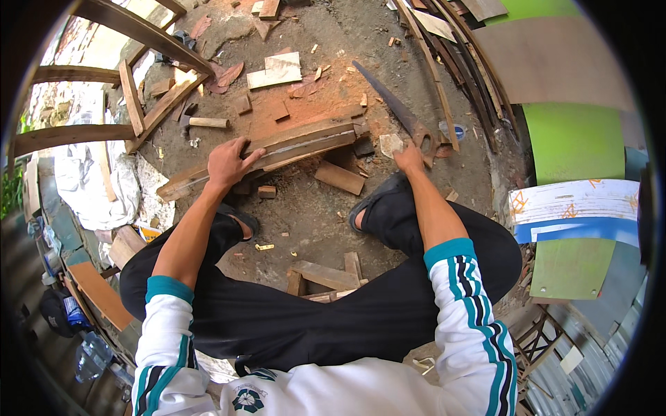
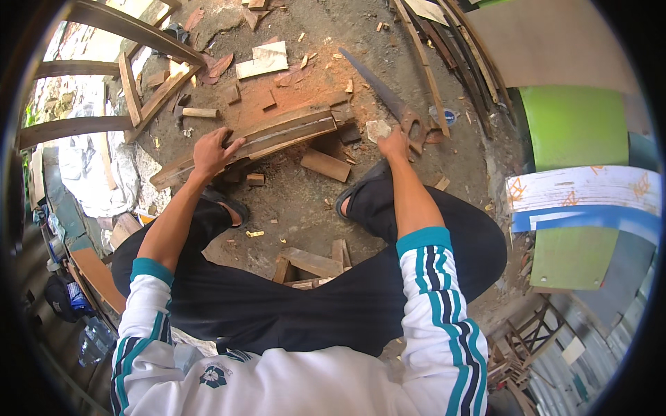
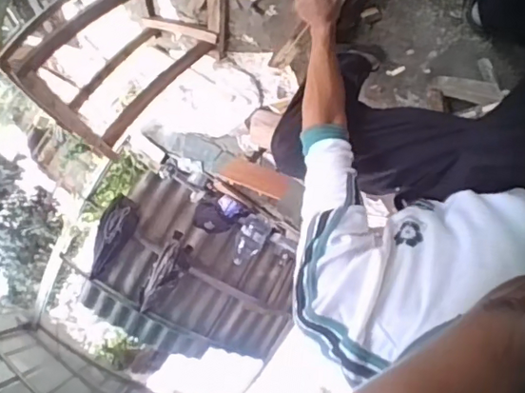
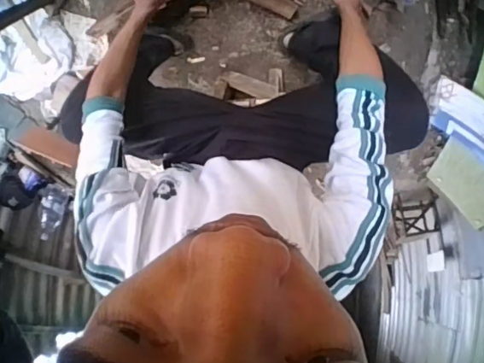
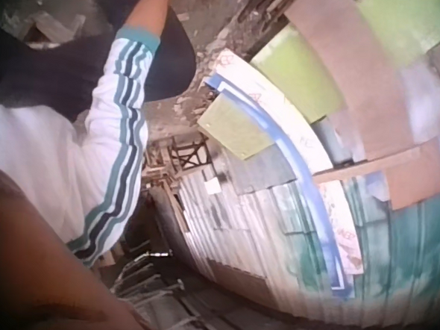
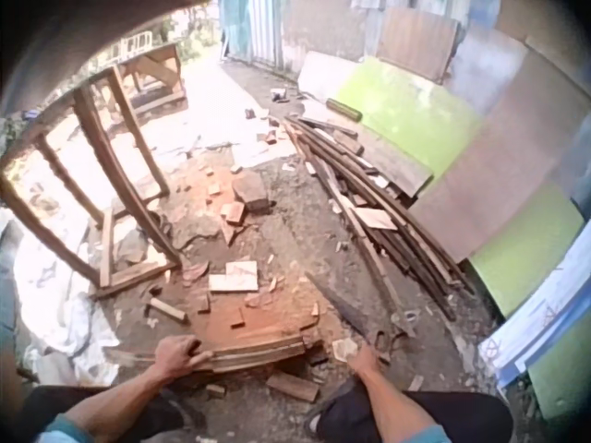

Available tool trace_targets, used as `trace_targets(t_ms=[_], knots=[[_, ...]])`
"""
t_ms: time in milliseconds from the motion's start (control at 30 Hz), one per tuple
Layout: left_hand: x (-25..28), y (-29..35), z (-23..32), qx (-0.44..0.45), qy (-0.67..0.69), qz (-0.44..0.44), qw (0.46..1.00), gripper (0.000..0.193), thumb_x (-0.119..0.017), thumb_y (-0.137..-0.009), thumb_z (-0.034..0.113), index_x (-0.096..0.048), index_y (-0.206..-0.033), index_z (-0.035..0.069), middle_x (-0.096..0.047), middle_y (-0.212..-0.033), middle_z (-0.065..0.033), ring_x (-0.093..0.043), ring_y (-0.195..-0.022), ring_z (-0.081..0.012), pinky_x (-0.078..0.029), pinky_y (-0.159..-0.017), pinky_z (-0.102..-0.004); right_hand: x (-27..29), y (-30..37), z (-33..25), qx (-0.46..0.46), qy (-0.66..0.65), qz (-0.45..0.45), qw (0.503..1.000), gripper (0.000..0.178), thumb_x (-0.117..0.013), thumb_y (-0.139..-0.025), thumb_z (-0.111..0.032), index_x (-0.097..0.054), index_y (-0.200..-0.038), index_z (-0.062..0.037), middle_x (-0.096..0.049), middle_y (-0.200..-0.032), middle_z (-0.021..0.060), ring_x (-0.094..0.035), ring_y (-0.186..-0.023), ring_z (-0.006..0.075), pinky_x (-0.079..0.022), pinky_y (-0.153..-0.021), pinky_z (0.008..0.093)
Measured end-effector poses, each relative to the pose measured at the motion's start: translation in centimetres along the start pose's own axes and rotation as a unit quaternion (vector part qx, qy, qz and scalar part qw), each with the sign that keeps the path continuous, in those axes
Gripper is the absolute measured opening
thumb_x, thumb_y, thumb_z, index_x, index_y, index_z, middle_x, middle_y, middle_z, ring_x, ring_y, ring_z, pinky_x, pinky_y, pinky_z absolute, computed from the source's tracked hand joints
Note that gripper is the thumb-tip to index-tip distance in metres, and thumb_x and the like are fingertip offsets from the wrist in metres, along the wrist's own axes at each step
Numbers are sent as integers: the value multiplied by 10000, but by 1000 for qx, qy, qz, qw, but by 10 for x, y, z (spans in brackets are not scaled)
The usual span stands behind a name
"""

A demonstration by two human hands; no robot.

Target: The person sits on the ground and uses a hand saw to cut a small piece of wood. They position the wood, saw through it, and then inspect the cut piece.

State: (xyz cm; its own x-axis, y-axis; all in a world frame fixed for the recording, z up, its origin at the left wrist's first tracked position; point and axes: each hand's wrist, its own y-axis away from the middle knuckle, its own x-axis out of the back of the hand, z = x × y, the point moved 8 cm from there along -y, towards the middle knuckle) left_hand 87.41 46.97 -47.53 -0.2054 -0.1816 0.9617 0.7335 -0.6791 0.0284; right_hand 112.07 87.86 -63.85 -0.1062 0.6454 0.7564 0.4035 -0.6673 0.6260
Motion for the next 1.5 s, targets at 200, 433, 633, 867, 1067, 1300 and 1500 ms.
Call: trace_targets(t_ms=[200, 433, 633, 867, 1067, 1300, 1500], knots=[[-54, 7, -8, -34, -27, 17, 999, 592, -659, -853, 642, -672, -981, 64, -681, -878, -94, -664, -836, -287, -487, -767, -392, 2, 8, -18, 64, -20, 61, 996, 599, -638, -936, -353, -507, -1432, -43, -540, -1428, 219, -505, -1323, 392, -434, -1073, 496], [-71, 18, -21, 6, 11, -16, 1000, 605, -656, -848, 641, -685, -1044, 69, -680, -908, -114, -658, -894, -307, -479, -799, -405, 11, 44, -87, 158, -167, -3, 973, 450, -600, -943, -291, -615, -1298, -15, -685, -1165, 259, -631, -1148, 402, -479, -1013, 467], [-71, 7, -18, 39, 53, -50, 997, 584, -636, -895, 595, -683, -1119, 59, -685, -993, -139, -645, -967, -341, -472, -843, -437, 12, 49, -101, 229, 98, -106, 963, 423, -586, -961, -292, -619, -1309, -53, -682, -1198, 248, -631, -1164, 408, -483, -992, 469], [-74, 9, -18, 68, 44, -58, 995, 701, -538, -937, 670, -652, -1289, 75, -674, -1125, -167, -615, -1107, -345, -448, -985, -459, 125, 170, -144, 323, 279, -121, 896, 484, -606, -959, -305, -573, -1352, -24, -633, -1302, 257, -594, -1221, 421, -483, -1027, 486], [-71, 17, -18, 54, -1, -61, 997, 785, -586, -900, 688, -586, -1342, 40, -638, -1198, -176, -576, -1175, -353, -419, -1029, -477, 177, 249, -143, 325, 189, -116, 920, 530, -623, -969, -343, -544, -1380, -19, -649, -1264, 258, -593, -1219, 423, -475, -1023, 487], [-75, 32, 1, 62, -24, -18, 998, 702, -700, -875, 575, -560, -1295, 29, -616, -1208, -151, -552, -1192, -327, -371, -1058, -470, 114, 201, -86, 246, 203, -177, 931, 555, -636, -965, -350, -539, -1368, 19, -643, -1257, 286, -593, -1207, 436, -472, -1015, 482], [-77, 44, 7, 78, -43, -15, 996, 638, -756, -845, 467, -539, -1280, 54, -598, -1212, -130, -527, -1206, -301, -336, -1058, -456, 99, 209, -57, 236, 237, -222, 916, 552, -627, -972, -340, -528, -1394, 1, -646, -1259, 275, -587, -1223, 423, -468, -1024, 488]])
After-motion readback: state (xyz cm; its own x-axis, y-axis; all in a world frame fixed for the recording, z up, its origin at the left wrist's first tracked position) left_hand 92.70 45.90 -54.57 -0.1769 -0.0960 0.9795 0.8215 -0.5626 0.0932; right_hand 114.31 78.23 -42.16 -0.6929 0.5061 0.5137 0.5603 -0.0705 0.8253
